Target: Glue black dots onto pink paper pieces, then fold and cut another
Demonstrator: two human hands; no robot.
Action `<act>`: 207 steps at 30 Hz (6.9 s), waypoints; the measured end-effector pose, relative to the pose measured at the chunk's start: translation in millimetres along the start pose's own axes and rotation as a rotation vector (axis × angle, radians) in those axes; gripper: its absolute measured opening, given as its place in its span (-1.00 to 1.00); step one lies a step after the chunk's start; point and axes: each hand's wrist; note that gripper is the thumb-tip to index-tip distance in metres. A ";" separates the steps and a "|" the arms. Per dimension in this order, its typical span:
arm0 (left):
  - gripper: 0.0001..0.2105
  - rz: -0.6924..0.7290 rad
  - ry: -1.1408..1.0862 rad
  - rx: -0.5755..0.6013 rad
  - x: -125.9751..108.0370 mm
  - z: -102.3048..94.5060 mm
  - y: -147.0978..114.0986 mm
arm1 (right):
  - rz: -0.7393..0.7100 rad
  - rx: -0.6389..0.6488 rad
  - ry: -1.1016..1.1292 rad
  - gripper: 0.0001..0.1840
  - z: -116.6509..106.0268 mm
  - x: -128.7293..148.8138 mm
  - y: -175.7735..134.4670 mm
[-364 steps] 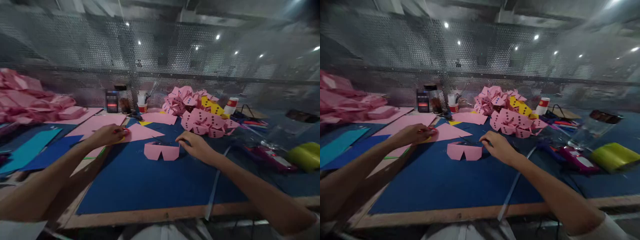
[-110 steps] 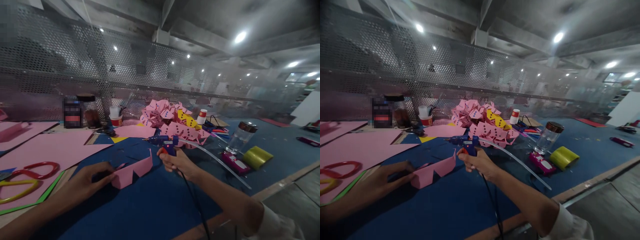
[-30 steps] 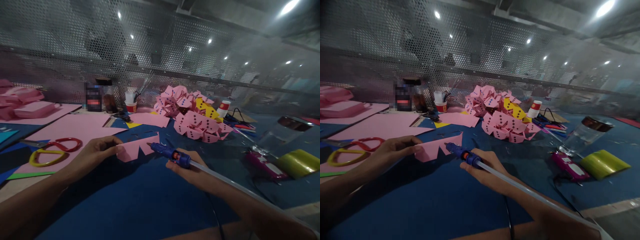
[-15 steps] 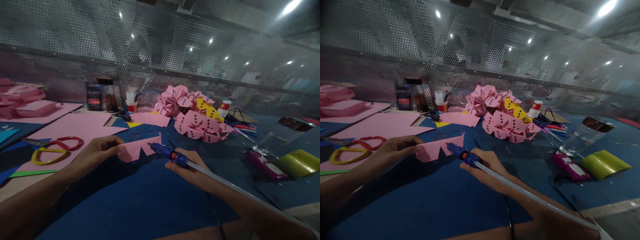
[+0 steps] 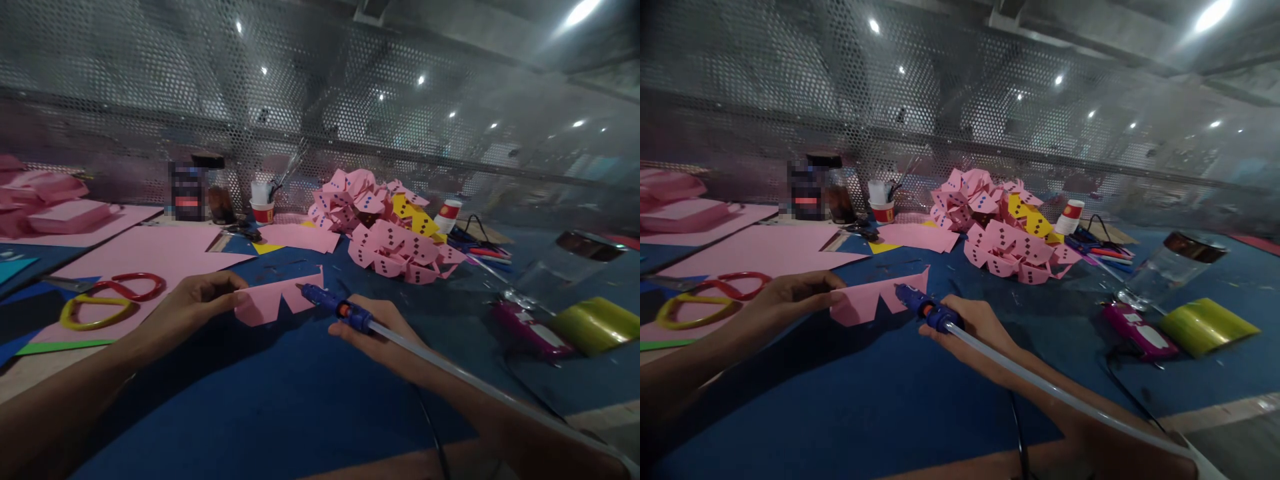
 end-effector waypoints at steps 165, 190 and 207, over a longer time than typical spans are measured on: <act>-0.67 -0.164 0.066 -0.024 0.3 -13.5 -23.8 | 0.194 0.111 0.351 -0.59 -13.2 34.5 65.7; -0.70 -0.154 -0.002 -0.087 -2.2 -13.2 -20.1 | 0.300 0.206 0.031 -0.61 8.1 19.0 16.6; -0.71 -0.154 -0.011 -0.093 -3.9 -12.2 -20.7 | 0.213 0.197 -0.043 -0.67 10.0 21.2 18.2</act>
Point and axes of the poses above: each hand's wrist, its own y-axis towards the middle knuckle, its own z-axis out of the palm, x = y × z, and after that the axes turned 9 degrees about z, right-handed
